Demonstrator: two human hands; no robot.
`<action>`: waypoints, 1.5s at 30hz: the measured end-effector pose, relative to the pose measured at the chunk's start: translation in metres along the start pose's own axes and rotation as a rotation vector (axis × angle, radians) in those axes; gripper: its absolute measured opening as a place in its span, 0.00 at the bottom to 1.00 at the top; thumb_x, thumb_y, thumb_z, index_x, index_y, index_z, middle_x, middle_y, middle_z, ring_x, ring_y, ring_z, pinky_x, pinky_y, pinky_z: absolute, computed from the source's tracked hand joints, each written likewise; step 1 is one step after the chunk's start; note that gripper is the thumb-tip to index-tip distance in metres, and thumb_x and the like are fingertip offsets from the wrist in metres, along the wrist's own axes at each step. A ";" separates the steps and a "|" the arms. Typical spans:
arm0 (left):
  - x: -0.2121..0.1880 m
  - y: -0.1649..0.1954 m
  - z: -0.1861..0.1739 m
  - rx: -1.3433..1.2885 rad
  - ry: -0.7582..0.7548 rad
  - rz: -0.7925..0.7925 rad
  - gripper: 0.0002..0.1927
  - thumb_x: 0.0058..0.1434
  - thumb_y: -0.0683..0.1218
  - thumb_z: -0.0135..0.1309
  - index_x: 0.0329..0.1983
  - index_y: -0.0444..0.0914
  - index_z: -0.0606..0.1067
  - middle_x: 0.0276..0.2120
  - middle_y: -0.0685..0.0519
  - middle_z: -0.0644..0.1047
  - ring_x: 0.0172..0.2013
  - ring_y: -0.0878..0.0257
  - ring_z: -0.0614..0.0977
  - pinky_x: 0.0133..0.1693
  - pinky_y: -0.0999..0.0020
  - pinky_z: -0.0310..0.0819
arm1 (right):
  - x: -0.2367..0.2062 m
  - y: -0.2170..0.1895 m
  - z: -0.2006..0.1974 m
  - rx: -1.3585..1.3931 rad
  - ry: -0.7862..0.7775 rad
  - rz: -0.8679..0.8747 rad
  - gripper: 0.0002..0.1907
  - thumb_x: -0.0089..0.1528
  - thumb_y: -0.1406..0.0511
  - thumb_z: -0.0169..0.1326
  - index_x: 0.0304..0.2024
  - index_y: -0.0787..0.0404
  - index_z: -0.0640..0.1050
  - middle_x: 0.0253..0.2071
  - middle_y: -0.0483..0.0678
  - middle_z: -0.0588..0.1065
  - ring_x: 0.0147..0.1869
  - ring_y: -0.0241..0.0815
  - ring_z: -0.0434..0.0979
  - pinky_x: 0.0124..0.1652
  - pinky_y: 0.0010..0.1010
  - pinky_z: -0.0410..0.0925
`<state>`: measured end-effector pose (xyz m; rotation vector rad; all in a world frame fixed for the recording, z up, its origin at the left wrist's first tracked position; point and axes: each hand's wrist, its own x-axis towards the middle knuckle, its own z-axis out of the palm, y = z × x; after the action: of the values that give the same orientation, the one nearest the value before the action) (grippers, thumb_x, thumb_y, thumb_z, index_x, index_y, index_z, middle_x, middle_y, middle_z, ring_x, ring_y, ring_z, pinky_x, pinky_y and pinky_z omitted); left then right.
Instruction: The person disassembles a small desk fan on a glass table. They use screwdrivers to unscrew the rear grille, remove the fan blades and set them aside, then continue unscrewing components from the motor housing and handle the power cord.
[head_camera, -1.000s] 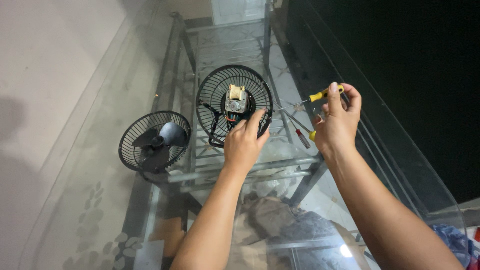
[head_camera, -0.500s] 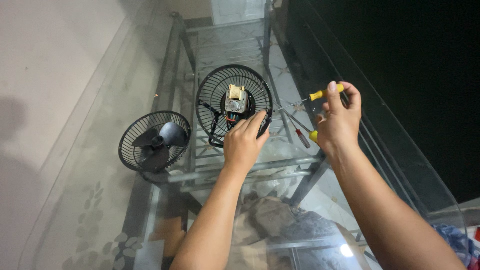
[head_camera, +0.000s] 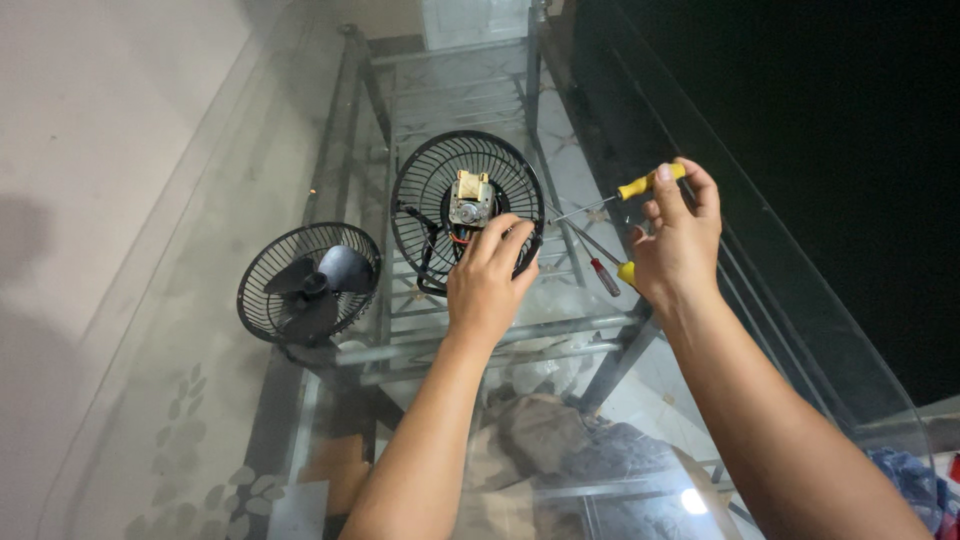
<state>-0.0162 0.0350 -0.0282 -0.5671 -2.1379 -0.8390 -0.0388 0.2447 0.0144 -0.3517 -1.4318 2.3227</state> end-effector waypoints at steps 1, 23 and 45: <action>0.000 0.000 0.000 0.002 0.000 -0.001 0.19 0.58 0.44 0.64 0.53 0.41 0.76 0.53 0.55 0.76 0.48 0.54 0.81 0.46 0.59 0.77 | 0.001 0.000 -0.001 0.028 -0.011 -0.002 0.16 0.65 0.58 0.58 0.54 0.43 0.70 0.46 0.36 0.73 0.38 0.27 0.67 0.40 0.30 0.61; 0.002 0.004 -0.005 -0.011 0.016 0.035 0.17 0.61 0.44 0.63 0.53 0.39 0.76 0.49 0.55 0.77 0.47 0.56 0.81 0.45 0.61 0.78 | 0.001 0.003 -0.004 0.025 -0.050 -0.059 0.12 0.71 0.57 0.53 0.54 0.48 0.68 0.47 0.38 0.71 0.39 0.28 0.67 0.44 0.34 0.62; 0.001 0.000 -0.003 -0.029 0.024 0.058 0.16 0.62 0.44 0.63 0.52 0.39 0.77 0.48 0.55 0.79 0.48 0.57 0.81 0.47 0.63 0.78 | -0.008 -0.017 0.003 -0.023 -0.104 -0.104 0.17 0.67 0.69 0.43 0.58 0.54 0.69 0.40 0.44 0.70 0.37 0.34 0.73 0.38 0.32 0.70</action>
<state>-0.0150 0.0330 -0.0254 -0.6283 -2.0804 -0.8420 -0.0297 0.2455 0.0306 -0.1608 -1.4891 2.2722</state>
